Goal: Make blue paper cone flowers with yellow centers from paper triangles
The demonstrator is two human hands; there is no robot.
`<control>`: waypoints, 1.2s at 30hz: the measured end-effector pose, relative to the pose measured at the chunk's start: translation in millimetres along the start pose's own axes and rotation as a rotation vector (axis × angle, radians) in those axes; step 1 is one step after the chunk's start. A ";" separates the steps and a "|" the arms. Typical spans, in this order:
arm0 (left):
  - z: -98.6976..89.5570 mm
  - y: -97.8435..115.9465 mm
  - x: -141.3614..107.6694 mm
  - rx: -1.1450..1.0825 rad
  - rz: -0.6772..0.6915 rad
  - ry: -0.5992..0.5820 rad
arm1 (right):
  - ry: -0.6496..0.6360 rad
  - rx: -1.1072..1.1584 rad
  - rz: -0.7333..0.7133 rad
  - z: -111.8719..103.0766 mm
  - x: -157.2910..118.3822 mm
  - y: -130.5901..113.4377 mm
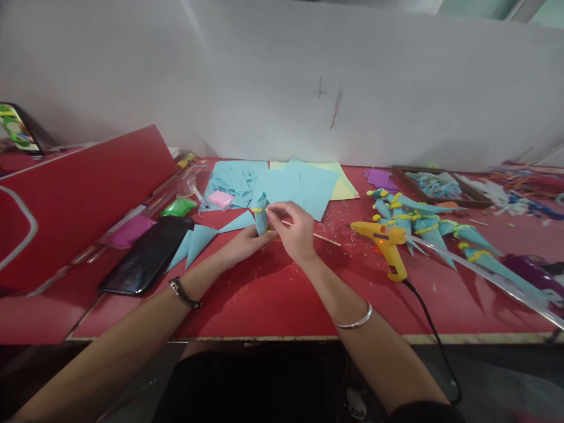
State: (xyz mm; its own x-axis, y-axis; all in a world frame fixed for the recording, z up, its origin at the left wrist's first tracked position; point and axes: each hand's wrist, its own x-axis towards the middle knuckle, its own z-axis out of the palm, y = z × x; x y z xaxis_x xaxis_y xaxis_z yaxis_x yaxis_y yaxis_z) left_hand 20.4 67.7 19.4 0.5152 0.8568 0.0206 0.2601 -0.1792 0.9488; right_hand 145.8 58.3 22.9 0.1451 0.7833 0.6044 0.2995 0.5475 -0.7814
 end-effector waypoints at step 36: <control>1.6 3.4 -1.2 0.076 0.006 -0.005 | -0.096 0.013 -0.034 0.1 2.1 1.3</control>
State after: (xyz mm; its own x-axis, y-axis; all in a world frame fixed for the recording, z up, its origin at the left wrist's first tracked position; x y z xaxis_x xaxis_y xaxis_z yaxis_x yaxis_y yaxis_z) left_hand 22.0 65.3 22.1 0.5214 0.8530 0.0245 0.3184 -0.2211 0.9218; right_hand 146.4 60.6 23.1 0.0438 0.7888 0.6131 0.2901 0.5772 -0.7633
